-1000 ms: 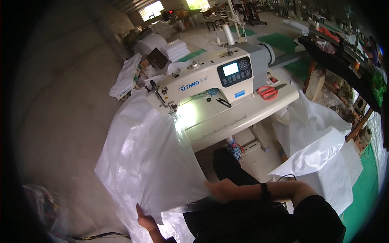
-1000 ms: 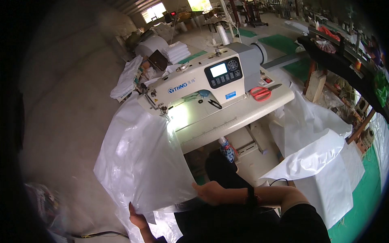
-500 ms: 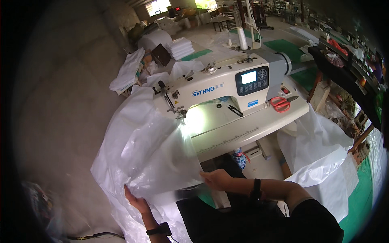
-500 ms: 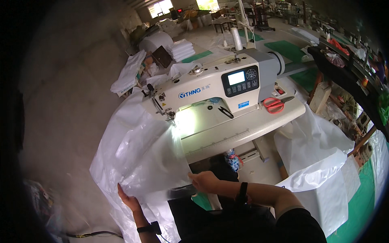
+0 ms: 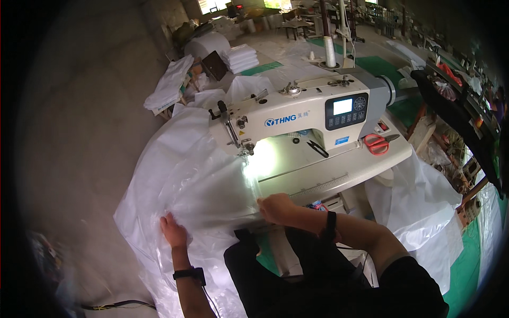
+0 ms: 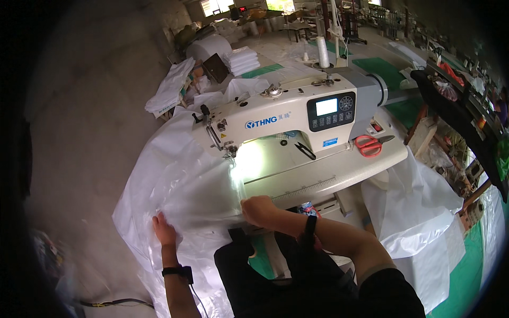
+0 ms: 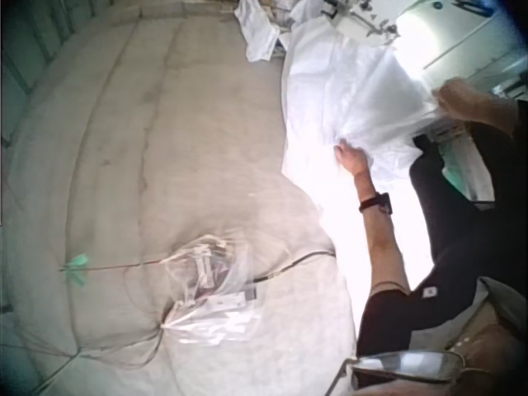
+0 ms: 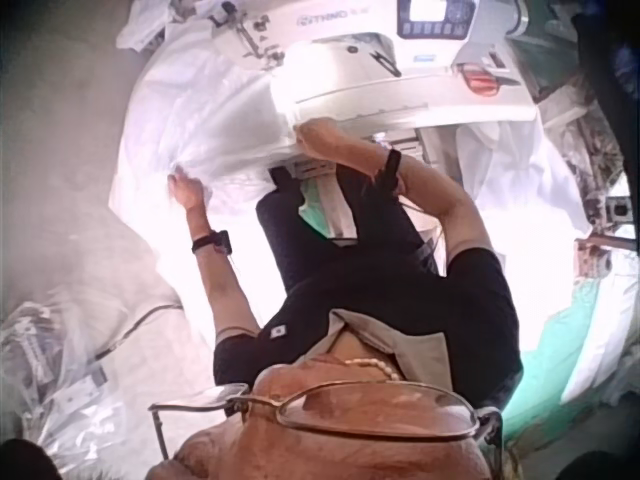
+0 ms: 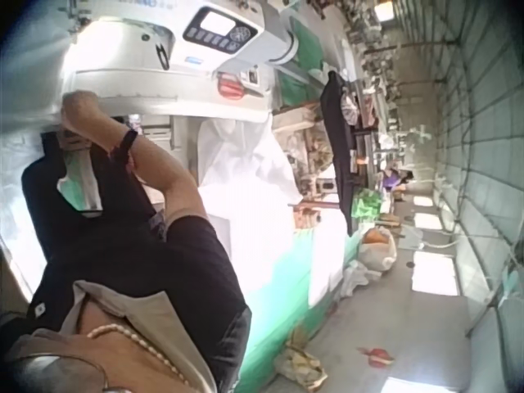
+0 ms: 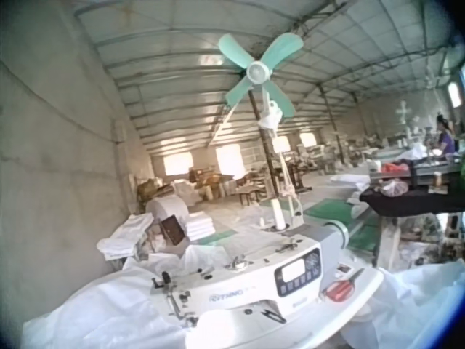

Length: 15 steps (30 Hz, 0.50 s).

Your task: Sewing large white plastic or synthetic fabric sheets using an industrial sewing machine.

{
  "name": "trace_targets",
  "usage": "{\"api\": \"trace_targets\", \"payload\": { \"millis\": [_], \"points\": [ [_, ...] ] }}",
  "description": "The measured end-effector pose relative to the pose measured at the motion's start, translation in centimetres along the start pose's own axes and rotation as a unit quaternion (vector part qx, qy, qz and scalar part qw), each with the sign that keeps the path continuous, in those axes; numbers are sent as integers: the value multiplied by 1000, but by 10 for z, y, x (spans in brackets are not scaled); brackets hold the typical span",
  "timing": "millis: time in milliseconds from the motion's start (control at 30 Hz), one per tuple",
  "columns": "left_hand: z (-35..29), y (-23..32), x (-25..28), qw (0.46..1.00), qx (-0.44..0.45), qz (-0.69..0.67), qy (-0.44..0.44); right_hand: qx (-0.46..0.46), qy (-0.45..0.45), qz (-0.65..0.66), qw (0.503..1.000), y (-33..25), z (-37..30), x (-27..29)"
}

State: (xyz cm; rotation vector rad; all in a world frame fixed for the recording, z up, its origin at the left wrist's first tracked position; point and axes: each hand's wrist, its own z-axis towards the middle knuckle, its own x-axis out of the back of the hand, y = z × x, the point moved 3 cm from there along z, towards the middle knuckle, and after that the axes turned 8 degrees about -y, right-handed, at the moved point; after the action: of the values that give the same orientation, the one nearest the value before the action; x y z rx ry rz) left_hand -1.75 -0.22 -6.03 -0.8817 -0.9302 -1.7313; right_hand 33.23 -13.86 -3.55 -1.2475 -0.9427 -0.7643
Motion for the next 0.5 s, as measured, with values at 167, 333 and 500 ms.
{"api": "trace_targets", "payload": {
  "millis": [167,333,500],
  "points": [
    [44,5,-4,998,16,38,-52,26,-1,-35,999,7,36,7],
    [72,12,-13,993,26,41,-108,-6,-10,-72,997,12,61,3],
    [96,8,-36,989,47,63,-122,-3,-33,-210,977,18,84,1]
  ]
}}
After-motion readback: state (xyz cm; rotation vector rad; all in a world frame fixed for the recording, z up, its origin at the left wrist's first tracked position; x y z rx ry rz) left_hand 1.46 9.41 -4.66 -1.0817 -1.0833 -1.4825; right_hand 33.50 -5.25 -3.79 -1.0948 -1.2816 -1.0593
